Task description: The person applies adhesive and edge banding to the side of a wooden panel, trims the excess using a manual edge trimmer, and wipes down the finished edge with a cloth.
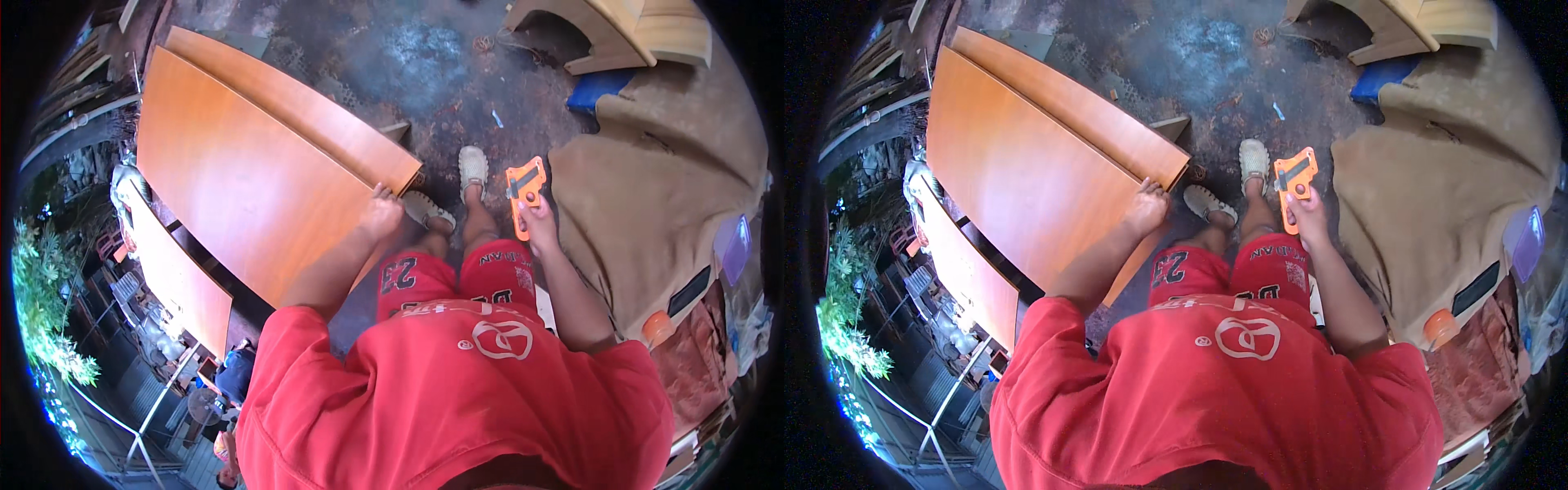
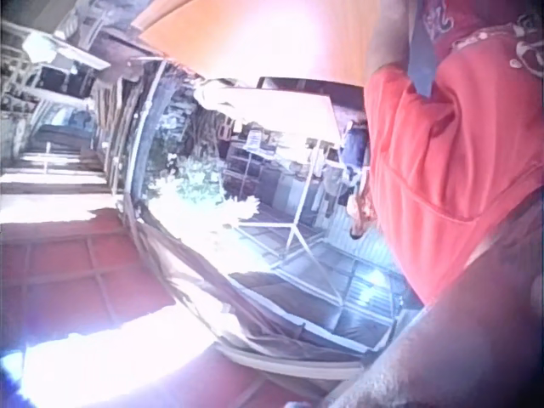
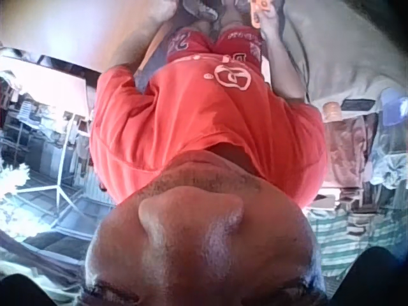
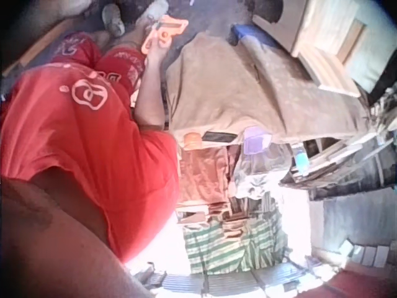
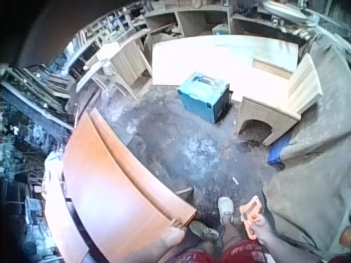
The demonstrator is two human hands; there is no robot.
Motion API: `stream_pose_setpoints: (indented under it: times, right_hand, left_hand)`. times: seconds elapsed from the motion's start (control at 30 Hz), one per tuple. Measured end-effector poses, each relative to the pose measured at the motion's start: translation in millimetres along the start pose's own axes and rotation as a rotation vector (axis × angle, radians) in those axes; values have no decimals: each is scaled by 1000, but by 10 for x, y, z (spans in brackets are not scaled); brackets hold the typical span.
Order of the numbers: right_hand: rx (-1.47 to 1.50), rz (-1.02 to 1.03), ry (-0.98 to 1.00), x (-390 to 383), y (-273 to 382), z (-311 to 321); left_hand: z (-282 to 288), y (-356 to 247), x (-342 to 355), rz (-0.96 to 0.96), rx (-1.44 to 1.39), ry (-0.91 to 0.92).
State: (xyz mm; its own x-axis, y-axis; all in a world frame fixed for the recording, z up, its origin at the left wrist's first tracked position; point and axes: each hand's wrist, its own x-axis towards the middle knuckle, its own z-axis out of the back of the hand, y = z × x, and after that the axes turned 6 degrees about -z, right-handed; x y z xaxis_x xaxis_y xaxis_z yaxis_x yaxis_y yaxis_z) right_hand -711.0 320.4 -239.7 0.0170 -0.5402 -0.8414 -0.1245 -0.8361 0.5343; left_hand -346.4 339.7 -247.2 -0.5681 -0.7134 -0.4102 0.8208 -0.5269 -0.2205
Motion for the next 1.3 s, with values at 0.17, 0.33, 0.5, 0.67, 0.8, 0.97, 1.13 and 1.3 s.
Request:
stream_pose_setpoints:
  times: [0.17, 0.33, 0.5, 0.67, 0.8, 0.97, 1.13, 1.3]
  right_hand:
    - [16, 48, -40, 130, 115, 192]
    - [100, 12, -59, 175, -117, 210]
    - [142, -50, -50, 50, -309, -46]
    - [176, -14, 2, -141, -247, -208]
    - [194, 56, 67, -418, 15, -504]
    - [-9, 227, 216, -996, 297, -1097]
    - [-427, 398, 557, -1651, 516, -1873]
    - [-672, 576, 674, -2018, 519, -2537]
  left_hand:
    - [6, 21, 60, 139, -85, 3]
    - [521, 189, 239, 492, -564, -103]
    - [477, 317, 108, 261, -408, -172]
    - [462, 120, -26, -6, -306, 105]
    - [420, -104, 41, 124, -429, -69]
    - [971, -836, -323, 252, -1107, -592]
    - [1030, -924, -1030, 427, -1463, -819]
    - [1198, -908, -1773, 507, -1426, -1116]
